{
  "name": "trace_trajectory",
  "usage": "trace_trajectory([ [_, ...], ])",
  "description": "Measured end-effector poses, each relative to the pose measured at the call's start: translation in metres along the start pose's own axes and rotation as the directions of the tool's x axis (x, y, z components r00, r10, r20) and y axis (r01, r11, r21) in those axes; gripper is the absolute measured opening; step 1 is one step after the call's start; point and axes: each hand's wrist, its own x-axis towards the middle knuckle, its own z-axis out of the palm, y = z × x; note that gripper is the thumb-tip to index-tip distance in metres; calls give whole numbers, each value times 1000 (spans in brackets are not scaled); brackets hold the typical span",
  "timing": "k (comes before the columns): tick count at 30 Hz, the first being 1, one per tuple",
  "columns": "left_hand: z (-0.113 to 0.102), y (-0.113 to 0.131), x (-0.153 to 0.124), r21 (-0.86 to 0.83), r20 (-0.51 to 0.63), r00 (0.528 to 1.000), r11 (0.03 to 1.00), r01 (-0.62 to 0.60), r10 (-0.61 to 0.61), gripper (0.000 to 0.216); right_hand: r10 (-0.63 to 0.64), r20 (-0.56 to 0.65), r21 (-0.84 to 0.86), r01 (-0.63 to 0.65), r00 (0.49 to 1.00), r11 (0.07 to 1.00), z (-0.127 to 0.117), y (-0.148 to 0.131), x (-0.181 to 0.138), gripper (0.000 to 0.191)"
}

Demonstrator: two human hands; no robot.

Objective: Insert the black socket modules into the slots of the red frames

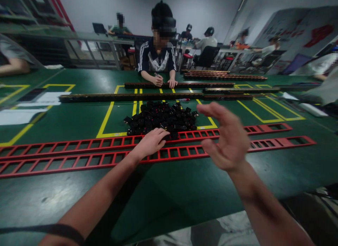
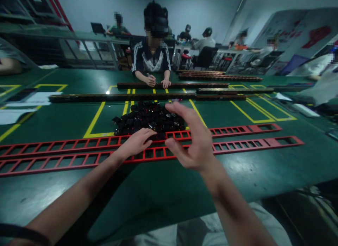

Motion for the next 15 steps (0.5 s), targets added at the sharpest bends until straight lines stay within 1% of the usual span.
trace_trajectory([
  [1, 0, 0, 0, -6, -4, 1000, 1000, -8, 8, 39, -5, 54, -47, 7, 999, 999, 5, 16, -5, 61],
  [2, 0, 0, 0, -10, -5, 1000, 1000, -11, 11, 40, 40, 103, -93, -30, 994, 995, 12, 34, -13, 53],
  [3, 0, -1, 0, -13, -4, 1000, 1000, -9, 9, 40, 117, 166, -142, -94, 979, 985, 19, 52, -24, 48],
  [4, 1, -1, 0, -13, -3, 1000, 1000, -4, 4, 40, 190, 243, -195, -144, 951, 970, 27, 69, -38, 46],
  [5, 1, -1, 0, -12, -1, 1000, 1000, 3, -3, 40, 245, 295, -246, -174, 924, 953, 34, 83, -51, 45],
  [7, 1, 0, 0, -6, 2, 1000, 1000, 8, -8, 40, 341, 363, -350, -213, 867, 912, 46, 102, -76, 42],
  [9, 1, 0, 0, -3, -1, 1000, 1000, 5, -5, 39, 375, 401, -400, -209, 836, 893, 51, 112, -89, 38],
  [11, 1, 0, 0, 0, -3, 1000, 1000, 5, -5, 39, 374, 404, -398, -207, 835, 894, 48, 119, -89, 37],
  [13, 1, 0, 0, 1, -2, 1000, 1000, 9, -9, 39, 402, 346, -433, -236, 847, 870, 39, 130, -81, 37],
  [14, 2, 0, 0, 1, -1, 1000, 1000, 10, -10, 38, 445, 289, -493, -266, 848, 828, 32, 138, -76, 37],
  [15, 2, 0, 0, 2, -3, 1000, 1000, 11, -11, 38, 502, 216, -580, -303, 837, 756, 24, 147, -72, 37],
])
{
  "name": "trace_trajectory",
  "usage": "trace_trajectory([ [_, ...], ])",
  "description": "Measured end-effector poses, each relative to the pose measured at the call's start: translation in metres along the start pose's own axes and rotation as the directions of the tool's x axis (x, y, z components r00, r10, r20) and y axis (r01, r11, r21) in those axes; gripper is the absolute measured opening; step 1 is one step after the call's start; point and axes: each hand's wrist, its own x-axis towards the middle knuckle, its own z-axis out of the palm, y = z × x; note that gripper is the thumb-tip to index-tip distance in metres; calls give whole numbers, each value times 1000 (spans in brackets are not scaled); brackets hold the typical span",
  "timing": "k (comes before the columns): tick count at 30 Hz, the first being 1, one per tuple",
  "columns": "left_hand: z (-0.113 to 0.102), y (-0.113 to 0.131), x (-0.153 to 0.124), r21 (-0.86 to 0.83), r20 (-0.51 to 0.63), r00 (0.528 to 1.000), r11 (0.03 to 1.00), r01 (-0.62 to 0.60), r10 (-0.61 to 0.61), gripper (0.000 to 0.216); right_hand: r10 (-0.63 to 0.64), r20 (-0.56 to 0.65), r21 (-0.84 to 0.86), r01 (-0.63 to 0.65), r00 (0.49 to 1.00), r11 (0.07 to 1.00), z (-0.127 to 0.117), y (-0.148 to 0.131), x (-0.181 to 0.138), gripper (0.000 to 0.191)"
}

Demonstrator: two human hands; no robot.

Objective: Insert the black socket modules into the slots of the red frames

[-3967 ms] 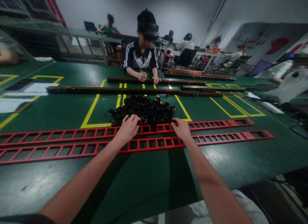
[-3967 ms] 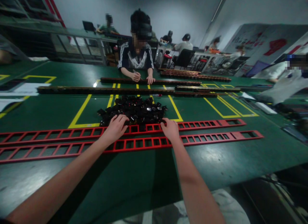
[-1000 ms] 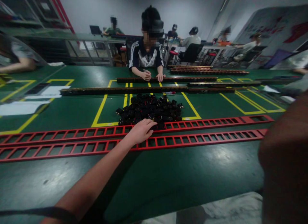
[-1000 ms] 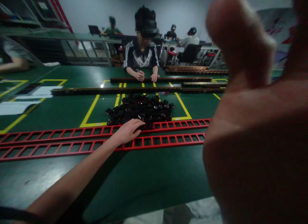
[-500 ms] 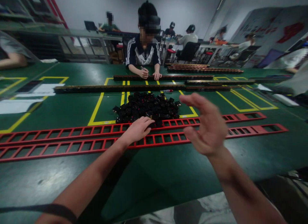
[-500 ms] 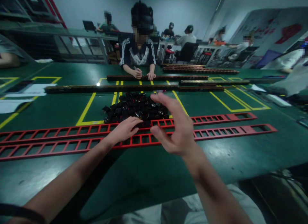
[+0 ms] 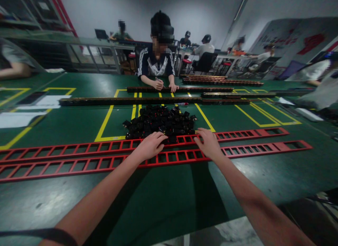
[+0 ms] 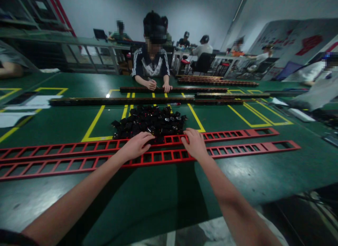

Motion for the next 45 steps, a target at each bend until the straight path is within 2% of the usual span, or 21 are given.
trace_trajectory([
  [2, 0, 0, 0, 6, -2, 1000, 1000, 3, -3, 36, 193, -42, -169, -198, 980, 966, -7, 21, 11, 41],
  [4, 1, 0, 0, 14, 2, 1000, 1000, 11, -11, 35, 344, -29, -282, -338, 938, 898, -10, 38, 18, 49],
  [7, 1, 0, -1, 21, 6, 1000, 1000, 23, -23, 35, 445, 104, -317, -395, 889, 863, -9, 50, 19, 52],
  [10, 1, 2, -2, 27, -1, 999, 999, 34, -34, 38, 436, 181, -309, -370, 882, 876, -9, 49, 18, 51],
  [15, 2, 3, -2, 42, -12, 995, 994, 103, -102, 41, 428, 213, -305, -356, 878, 883, -15, 44, 18, 50],
  [23, 5, -2, 2, 22, -9, 995, 995, 97, -97, 37, 431, 222, -268, -370, 875, 890, -15, 45, 18, 52],
  [35, 14, -5, 10, -56, -66, 976, 977, 205, -209, 32, 429, 65, -239, -403, 901, 883, -13, 45, 15, 48],
  [45, 19, 7, 3, -51, -101, 967, 972, 230, -234, 35, 437, 73, -236, -410, 896, 881, -15, 44, 17, 46],
])
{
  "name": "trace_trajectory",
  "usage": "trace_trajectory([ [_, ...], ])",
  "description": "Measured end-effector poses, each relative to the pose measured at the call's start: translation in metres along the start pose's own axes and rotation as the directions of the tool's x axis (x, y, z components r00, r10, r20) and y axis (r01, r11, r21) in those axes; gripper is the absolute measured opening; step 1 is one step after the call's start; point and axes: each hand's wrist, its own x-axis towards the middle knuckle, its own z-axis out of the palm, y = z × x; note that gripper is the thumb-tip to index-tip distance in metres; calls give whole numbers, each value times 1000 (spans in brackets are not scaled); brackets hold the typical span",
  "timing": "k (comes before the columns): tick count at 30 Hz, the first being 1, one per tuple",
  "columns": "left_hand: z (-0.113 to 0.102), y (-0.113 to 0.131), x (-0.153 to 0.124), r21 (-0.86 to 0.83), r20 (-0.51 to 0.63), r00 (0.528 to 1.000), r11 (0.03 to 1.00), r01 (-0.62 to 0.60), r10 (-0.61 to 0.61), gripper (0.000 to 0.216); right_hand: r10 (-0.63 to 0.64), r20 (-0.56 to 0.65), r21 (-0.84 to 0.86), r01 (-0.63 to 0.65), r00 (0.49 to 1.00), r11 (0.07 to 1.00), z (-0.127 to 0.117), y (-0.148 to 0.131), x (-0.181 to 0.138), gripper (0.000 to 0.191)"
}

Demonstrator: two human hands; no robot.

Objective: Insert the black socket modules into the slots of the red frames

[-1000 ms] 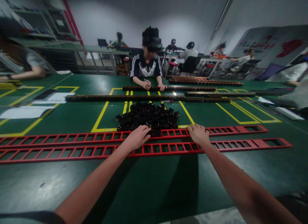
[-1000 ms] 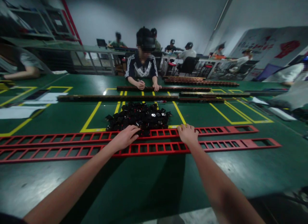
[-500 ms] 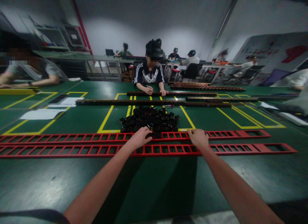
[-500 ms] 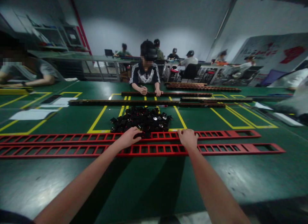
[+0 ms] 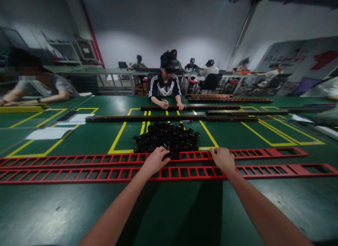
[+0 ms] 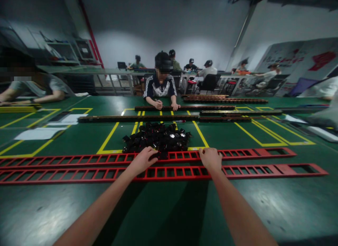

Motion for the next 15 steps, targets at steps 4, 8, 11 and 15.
trace_trajectory([
  [4, -2, 3, 0, 2, -2, 1000, 1000, 5, -5, 35, -1, 12, 10, 1, 1000, 1000, -2, -1, 0, 46],
  [8, -2, 5, -1, 6, -8, 1000, 1000, -5, 5, 35, 7, 19, 12, -7, 1000, 1000, -1, 0, 2, 45],
  [11, -2, 6, -1, 24, -21, 1000, 1000, -8, 8, 33, -3, 13, -11, 3, 1000, 1000, 0, 1, 3, 46],
  [15, -1, 7, -1, 49, -47, 999, 998, -26, 28, 39, -2, 5, -34, 2, 1000, 999, 1, 2, 3, 45],
])
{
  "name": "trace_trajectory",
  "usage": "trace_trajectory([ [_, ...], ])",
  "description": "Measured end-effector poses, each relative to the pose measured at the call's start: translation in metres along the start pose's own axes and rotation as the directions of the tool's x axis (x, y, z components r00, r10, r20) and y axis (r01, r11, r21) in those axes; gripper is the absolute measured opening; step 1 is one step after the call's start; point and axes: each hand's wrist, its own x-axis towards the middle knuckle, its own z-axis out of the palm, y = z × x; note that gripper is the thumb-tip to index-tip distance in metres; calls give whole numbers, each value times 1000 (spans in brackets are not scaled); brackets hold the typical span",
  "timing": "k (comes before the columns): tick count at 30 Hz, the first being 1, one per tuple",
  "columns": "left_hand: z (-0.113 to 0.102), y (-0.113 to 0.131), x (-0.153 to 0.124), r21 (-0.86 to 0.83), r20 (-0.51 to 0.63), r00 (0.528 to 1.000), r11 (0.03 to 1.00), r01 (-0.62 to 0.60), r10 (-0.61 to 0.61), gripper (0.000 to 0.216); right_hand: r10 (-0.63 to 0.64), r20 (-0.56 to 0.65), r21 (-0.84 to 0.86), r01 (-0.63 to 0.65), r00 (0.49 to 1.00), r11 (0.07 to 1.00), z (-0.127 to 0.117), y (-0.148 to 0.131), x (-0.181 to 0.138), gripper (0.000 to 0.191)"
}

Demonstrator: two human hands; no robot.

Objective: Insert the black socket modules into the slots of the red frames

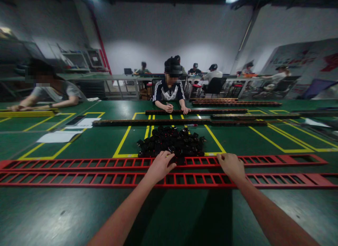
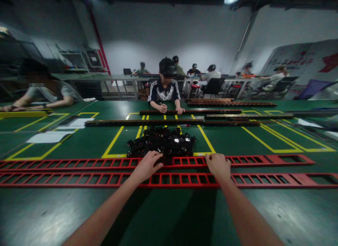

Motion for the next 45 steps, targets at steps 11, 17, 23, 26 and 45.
trace_trajectory([
  [11, -1, 2, 7, 45, 34, 996, 996, 79, -80, 30, -7, -17, 6, 7, 1000, 1000, -3, -2, -4, 45],
  [17, -10, 0, 0, 148, 7, 1000, 989, 23, -24, 26, -4, -13, 32, 5, 1000, 999, -3, -1, -4, 45],
  [23, -25, -28, -14, 304, -96, 985, 938, 164, -141, 40, 14, -8, 27, -13, 1000, 1000, -1, -1, -3, 45],
  [26, -28, -36, -15, 305, -117, 969, 921, 242, -216, 41, 22, -4, 25, -22, 1000, 999, -2, -1, -3, 45],
  [45, -22, -33, -18, 217, -315, 944, 961, 171, -97, 32, 24, -6, 42, -24, 1000, 999, -7, -6, -10, 44],
])
